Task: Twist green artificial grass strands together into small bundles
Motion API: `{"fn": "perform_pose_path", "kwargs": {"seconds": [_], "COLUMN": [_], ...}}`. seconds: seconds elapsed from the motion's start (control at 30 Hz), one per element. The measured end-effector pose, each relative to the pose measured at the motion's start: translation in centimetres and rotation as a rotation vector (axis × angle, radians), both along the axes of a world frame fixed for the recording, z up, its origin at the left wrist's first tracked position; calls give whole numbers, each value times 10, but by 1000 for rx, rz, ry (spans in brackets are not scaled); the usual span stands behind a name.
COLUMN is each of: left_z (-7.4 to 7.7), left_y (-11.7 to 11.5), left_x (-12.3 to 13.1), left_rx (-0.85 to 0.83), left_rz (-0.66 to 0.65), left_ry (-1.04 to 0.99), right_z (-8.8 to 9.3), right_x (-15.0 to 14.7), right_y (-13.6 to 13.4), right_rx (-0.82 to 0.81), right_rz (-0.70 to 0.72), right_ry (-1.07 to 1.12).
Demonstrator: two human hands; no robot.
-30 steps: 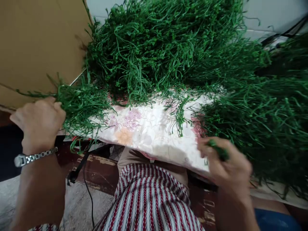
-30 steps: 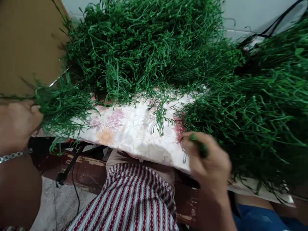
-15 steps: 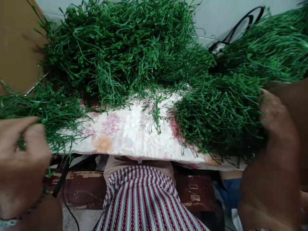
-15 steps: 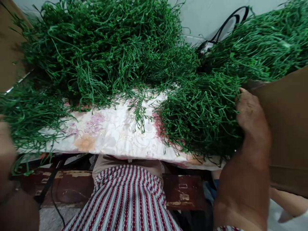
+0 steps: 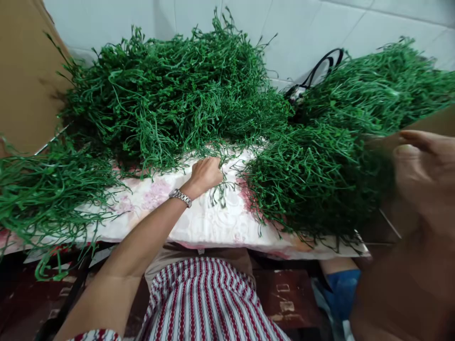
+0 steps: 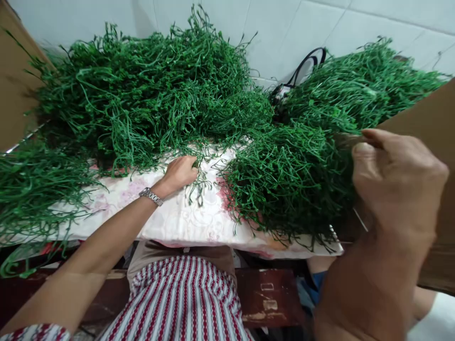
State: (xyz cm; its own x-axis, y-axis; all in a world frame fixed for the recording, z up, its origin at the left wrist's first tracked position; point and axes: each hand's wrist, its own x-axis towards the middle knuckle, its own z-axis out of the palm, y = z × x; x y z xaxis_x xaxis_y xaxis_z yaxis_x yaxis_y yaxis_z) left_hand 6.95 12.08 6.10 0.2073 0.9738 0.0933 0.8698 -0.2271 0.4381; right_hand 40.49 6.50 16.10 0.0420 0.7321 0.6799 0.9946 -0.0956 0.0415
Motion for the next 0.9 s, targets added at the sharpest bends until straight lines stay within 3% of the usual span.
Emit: {"fn": "perform_pose_path", "kwargs": {"seconds": [0.13,0.17,0.23,0.3,0.4,0.57,0.77,0.9], "left_z": [5,6,4,-4,-20,-40,-47,-49], "left_y": [-34,-47,-73,-97,-124,-147,-152,-150], "left_x": [-23,-30,-42,-48,-49,-47,-51,-48], "left_rx": [28,23,-151,-341,-507,-592,-557,-515], "left_rz": [-8,-32,-97,-77,19,18,39,58], "left_ry": [-84,-212,-546,-858,-1088,-1168,-1111,-1114], "right_z": [-12,-18,-36,-57,-87,-115,-128,-134], "right_x": [-49,-64,-96,-128,-167,-195,-199,-197], "right_y": [-29,-34,-42,-46,-46,-47,-59,-68], "right_rx": [15,0,-78,-248,-421,-526,-625,-582], "right_rz": [264,357,604,849,1022,1030,1015,974], "right_ry": [44,42,132,265,429,570,675,753]}}
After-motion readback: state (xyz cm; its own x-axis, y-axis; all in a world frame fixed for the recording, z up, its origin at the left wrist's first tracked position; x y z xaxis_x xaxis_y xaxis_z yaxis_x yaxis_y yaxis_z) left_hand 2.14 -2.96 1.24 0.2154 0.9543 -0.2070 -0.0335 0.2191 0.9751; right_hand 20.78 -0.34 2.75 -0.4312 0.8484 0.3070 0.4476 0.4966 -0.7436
